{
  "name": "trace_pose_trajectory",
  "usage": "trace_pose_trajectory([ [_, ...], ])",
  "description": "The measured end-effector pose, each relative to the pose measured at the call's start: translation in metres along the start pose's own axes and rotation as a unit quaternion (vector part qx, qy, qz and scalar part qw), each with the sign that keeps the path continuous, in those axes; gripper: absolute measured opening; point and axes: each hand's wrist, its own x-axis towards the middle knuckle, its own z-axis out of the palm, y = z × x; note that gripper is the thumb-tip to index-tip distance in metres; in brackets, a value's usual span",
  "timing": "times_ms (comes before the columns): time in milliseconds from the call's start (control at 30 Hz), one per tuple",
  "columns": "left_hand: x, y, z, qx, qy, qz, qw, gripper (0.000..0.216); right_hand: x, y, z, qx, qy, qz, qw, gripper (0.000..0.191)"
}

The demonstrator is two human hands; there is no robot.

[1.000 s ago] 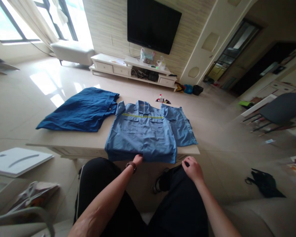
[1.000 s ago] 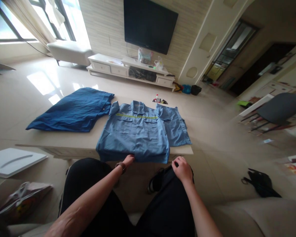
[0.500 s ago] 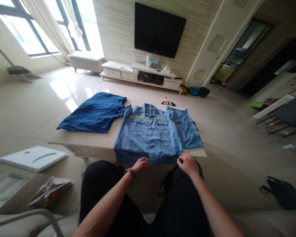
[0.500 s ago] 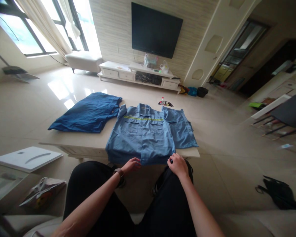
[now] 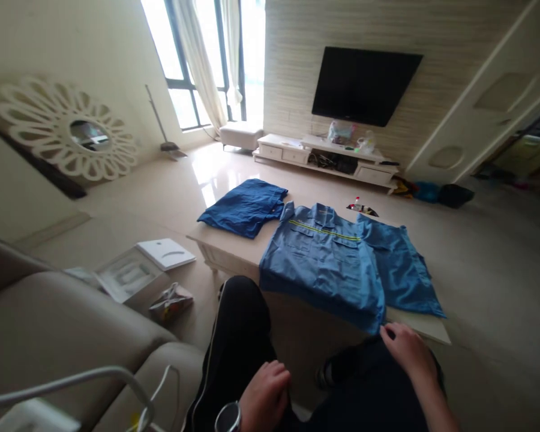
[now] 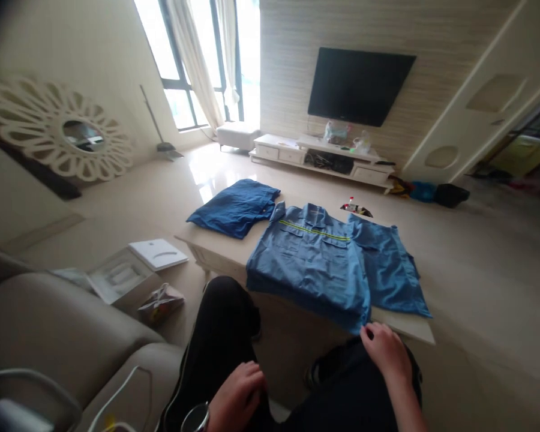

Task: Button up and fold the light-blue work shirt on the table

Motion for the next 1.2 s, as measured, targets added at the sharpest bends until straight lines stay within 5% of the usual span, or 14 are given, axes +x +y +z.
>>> trace_pose_trajectory([
  [133,-0.051,-0.004,-0.012,0.016,0.026,-0.014,0.999,0.023,0.009,0.014,0.005,0.029,0.003,0.006,1.000,0.036],
  [233,-0.062,0.006,-0.021,0.016,0.056,-0.019,0.998,0.024,0.011,-0.009,-0.008,0.064,-0.004,0.010,0.998,0.035],
  [400,-0.074,0.043,-0.025,0.000,0.090,0.056,0.994,0.025,-0.021,-0.104,-0.043,0.247,-0.001,-0.046,0.968,0.039],
  [500,-0.107,0.053,-0.020,-0.016,0.124,0.088,0.988,0.024,-0.053,-0.166,-0.068,0.275,-0.018,-0.117,0.954,0.035],
  [600,-0.164,0.027,-0.012,-0.012,0.167,0.073,0.983,0.022,-0.076,-0.207,-0.098,0.262,-0.038,-0.188,0.946,0.031],
  [767,-0.239,-0.054,-0.005,-0.042,0.238,-0.026,0.970,0.015,-0.081,-0.239,-0.148,0.226,-0.007,-0.237,0.945,0.027],
  [867,-0.245,-0.069,-0.007,-0.080,0.241,-0.019,0.967,0.015,-0.079,-0.263,-0.170,0.196,0.002,-0.258,0.946,0.025],
  [967,-0.239,-0.057,-0.012,-0.138,0.235,0.042,0.961,0.016,-0.091,-0.303,-0.181,0.176,-0.005,-0.289,0.941,0.025],
  [1200,-0.258,-0.029,-0.008,-0.205,0.214,0.144,0.944,0.016,-0.193,-0.435,-0.172,0.167,-0.101,-0.353,0.915,0.022],
])
